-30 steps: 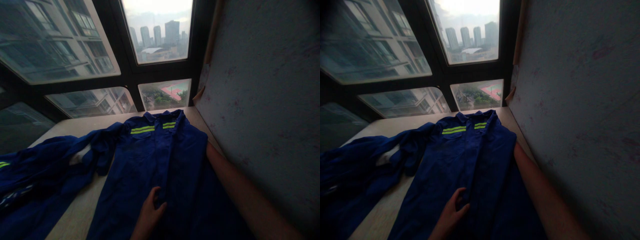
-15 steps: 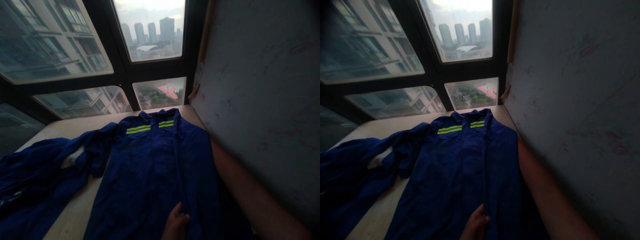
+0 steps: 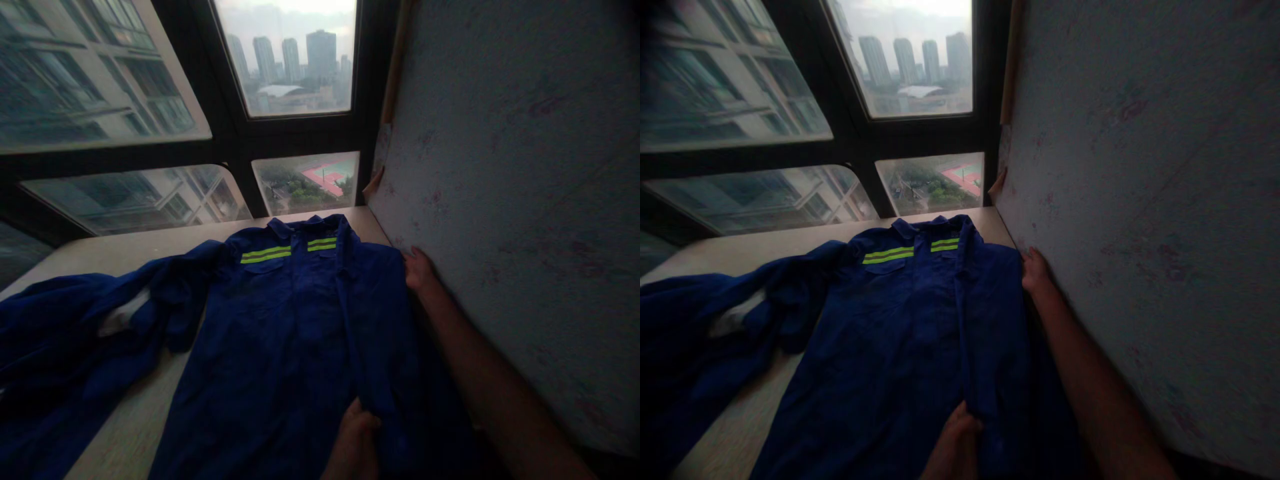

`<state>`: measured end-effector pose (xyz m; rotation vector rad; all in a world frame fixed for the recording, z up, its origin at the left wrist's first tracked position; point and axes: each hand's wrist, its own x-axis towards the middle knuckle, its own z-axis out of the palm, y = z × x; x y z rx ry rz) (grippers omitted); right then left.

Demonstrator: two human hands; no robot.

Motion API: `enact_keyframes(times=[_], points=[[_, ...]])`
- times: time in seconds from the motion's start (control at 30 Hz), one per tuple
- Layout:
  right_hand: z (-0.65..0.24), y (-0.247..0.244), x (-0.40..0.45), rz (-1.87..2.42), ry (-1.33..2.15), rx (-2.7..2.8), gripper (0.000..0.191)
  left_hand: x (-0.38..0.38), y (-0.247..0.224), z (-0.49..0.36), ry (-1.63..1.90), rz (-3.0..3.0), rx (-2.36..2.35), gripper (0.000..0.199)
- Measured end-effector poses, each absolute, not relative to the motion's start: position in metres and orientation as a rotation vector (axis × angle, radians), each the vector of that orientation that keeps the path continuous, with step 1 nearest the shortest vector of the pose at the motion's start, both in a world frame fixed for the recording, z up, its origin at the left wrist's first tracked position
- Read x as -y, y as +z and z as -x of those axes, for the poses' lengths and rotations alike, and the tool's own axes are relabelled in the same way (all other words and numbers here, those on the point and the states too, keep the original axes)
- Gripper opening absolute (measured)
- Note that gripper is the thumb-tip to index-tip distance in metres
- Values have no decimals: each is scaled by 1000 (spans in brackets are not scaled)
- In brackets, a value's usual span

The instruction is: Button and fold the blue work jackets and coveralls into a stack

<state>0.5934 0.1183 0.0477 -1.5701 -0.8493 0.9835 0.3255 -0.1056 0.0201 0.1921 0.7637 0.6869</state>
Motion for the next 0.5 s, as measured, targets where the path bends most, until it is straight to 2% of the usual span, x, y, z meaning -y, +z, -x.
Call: enact_keyframes(times=[0.13,0.4,0.5], points=[[-598,62,-140,1601,872,926,14,117,20,-333,676,-178,-720,42],[-588,53,-141,2038,392,1297,34,135,4,-344,494,-395,-674,50],[-566,39,-133,2041,237,1546,44,128,9,-327,315,-796,-762,41]])
